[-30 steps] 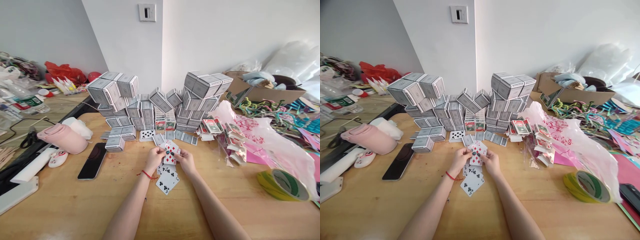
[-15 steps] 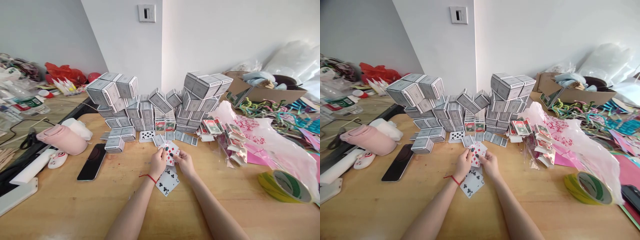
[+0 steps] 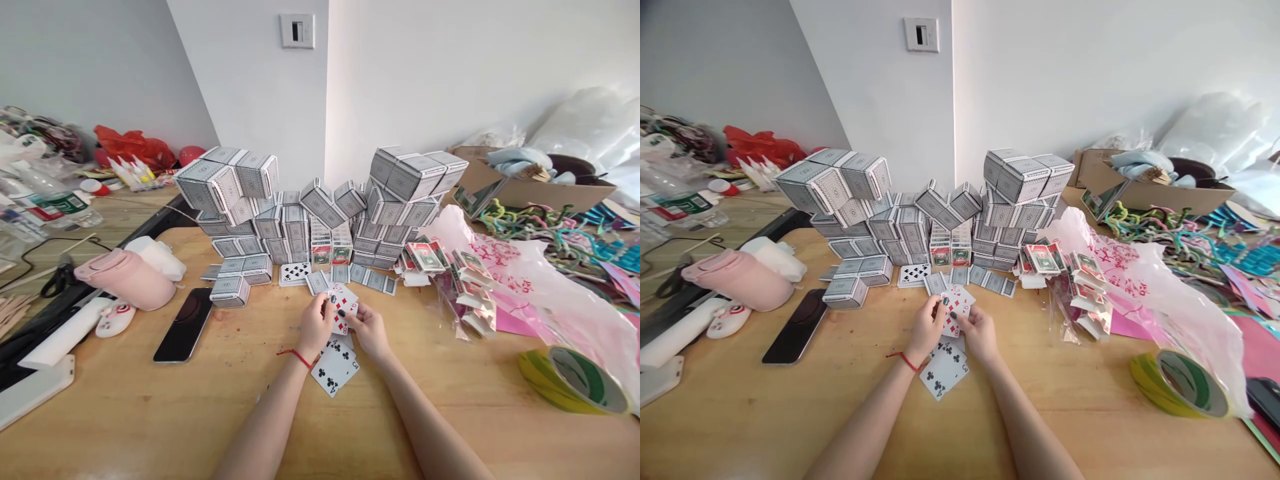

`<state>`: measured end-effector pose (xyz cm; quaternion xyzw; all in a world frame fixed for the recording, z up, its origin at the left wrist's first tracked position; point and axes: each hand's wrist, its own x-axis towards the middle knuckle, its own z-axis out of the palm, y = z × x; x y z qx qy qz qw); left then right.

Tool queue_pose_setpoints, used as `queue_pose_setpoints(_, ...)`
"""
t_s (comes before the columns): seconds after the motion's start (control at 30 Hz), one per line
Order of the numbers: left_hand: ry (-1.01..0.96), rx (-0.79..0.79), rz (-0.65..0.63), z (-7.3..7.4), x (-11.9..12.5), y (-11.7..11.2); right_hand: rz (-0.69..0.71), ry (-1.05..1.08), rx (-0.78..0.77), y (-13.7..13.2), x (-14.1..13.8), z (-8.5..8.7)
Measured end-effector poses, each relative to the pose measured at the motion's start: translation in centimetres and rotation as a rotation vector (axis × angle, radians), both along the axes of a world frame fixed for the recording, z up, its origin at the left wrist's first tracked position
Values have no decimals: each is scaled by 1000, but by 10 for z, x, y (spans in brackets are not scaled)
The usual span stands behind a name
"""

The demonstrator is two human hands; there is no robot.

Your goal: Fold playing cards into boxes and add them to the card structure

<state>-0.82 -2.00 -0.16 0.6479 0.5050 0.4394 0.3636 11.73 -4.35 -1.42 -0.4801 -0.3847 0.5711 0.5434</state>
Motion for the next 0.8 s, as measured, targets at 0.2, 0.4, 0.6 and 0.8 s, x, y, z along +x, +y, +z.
queue_pose_setpoints(0.2, 79, -18, 56, -3, -3, 3, 56, -39, 6, -1, 2, 2)
queue_pose_setpoints(0.4, 182, -22, 162, -6, -6, 6, 231, 109, -8, -3, 1, 10)
queue_pose_setpoints(0.6, 222, -2, 154, -5, -9, 9, 233, 100, 16, -3, 2, 6)
queue_pose_setpoints(0.8, 263, 61, 64, -8, -8, 5, 128, 37, 44, -2, 3, 3)
